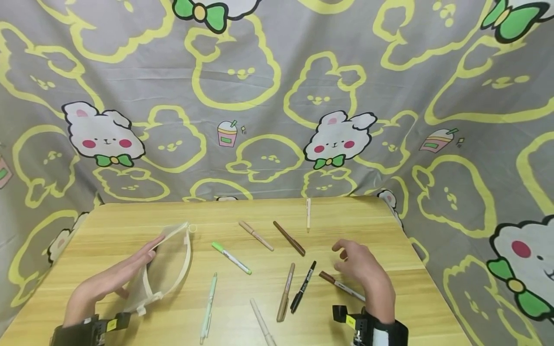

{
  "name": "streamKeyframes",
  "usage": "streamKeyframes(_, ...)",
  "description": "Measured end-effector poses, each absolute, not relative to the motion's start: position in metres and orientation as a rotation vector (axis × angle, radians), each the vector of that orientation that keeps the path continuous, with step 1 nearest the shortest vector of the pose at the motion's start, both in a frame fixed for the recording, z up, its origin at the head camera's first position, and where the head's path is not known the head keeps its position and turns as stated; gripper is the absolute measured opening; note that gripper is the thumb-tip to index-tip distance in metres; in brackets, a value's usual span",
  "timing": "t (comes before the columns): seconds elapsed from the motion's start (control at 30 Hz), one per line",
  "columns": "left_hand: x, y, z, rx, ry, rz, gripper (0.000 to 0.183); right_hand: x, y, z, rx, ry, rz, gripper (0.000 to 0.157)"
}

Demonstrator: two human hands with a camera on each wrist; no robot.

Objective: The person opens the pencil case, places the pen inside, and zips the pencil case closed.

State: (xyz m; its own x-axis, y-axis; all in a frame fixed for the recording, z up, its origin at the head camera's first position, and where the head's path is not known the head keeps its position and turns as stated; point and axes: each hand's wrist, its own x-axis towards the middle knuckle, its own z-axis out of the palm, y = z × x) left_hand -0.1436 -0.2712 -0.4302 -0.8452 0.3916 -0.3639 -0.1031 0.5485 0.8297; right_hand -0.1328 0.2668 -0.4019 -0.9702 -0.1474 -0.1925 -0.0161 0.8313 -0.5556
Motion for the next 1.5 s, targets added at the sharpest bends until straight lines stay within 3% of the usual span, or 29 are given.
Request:
streamKeyframes(0.53, -0.144, -0.272, -0.428, 0.266, 2.286, 1.248, 0.059, -0.137, 0.260, -0.428, 0.091, 2.594, -0.785, 0.030)
streamKeyframes(0.97, -0.145, -0.273, -0.428, 0.265, 2.279, 1.248, 0.061, -0.141, 0.254, -0.437, 0.062, 2.640, -0.577, 0.029)
streamKeyframes(1.5, -0.146, -0.272, -0.429, 0.266, 2.296, 1.247, 0.060, -0.140, 0.258, -0.429, 0.101, 2.681, -0.652, 0.015)
